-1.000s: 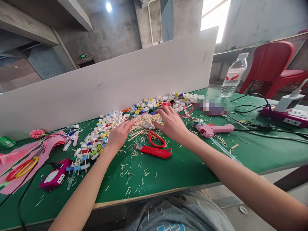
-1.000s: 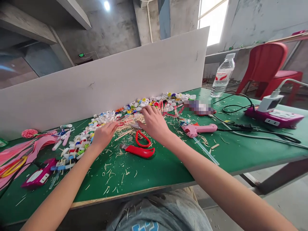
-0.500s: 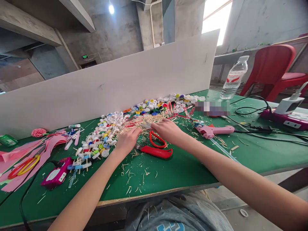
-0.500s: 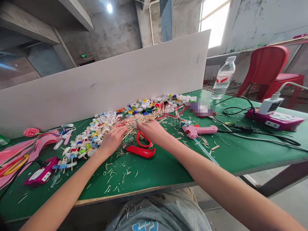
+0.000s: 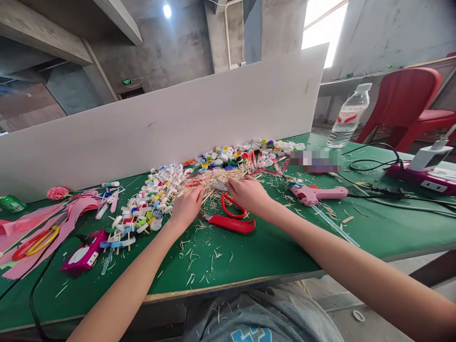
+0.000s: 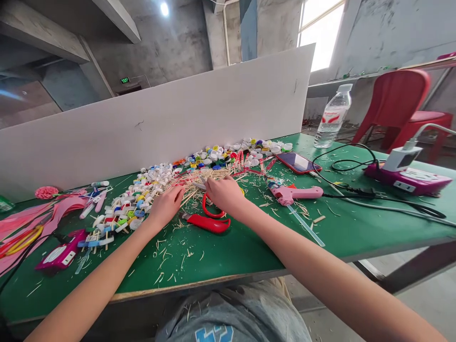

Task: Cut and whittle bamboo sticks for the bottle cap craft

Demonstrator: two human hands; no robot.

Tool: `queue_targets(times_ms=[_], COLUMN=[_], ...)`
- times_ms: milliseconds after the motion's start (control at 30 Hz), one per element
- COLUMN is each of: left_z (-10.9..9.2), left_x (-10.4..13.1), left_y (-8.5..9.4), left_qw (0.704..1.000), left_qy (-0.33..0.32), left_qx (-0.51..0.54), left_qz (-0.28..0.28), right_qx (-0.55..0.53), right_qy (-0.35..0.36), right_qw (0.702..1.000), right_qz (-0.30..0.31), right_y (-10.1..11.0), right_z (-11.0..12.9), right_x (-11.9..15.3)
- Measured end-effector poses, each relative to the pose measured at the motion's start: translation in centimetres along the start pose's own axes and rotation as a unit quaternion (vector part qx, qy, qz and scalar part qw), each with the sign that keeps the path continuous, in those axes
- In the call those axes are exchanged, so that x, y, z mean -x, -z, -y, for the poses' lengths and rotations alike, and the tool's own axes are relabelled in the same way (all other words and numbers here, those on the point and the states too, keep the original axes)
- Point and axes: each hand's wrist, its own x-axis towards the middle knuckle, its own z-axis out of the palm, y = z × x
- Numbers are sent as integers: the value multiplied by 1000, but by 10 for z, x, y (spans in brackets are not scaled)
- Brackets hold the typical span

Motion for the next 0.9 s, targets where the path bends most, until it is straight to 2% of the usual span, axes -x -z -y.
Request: queue_targets(times_ms=[167,400,500,700,900], left_z=[18,10,9,10,10], left_x=[-2,-2,-2,-3,-4], left_y=[-4,-5,-5,-9,-12], left_qw=[1000,999,999,999,998], left_qy=[-13,-3,12,34,33], left_qx=[12,34,29,20,49], left_qz=[-24,-32,-8,38,26], right_qx=[-13,-43,-54,-72,-67], right_qy=[-25,-26,-42,-90,-151], right_qw=[998,995,993,986,977], right_qz=[61,87,94,119,138], right_y=[-4,-8,-3,6,14], right_z=[-8,-3,-2,-3,-11], right_x=[6,7,7,5,5])
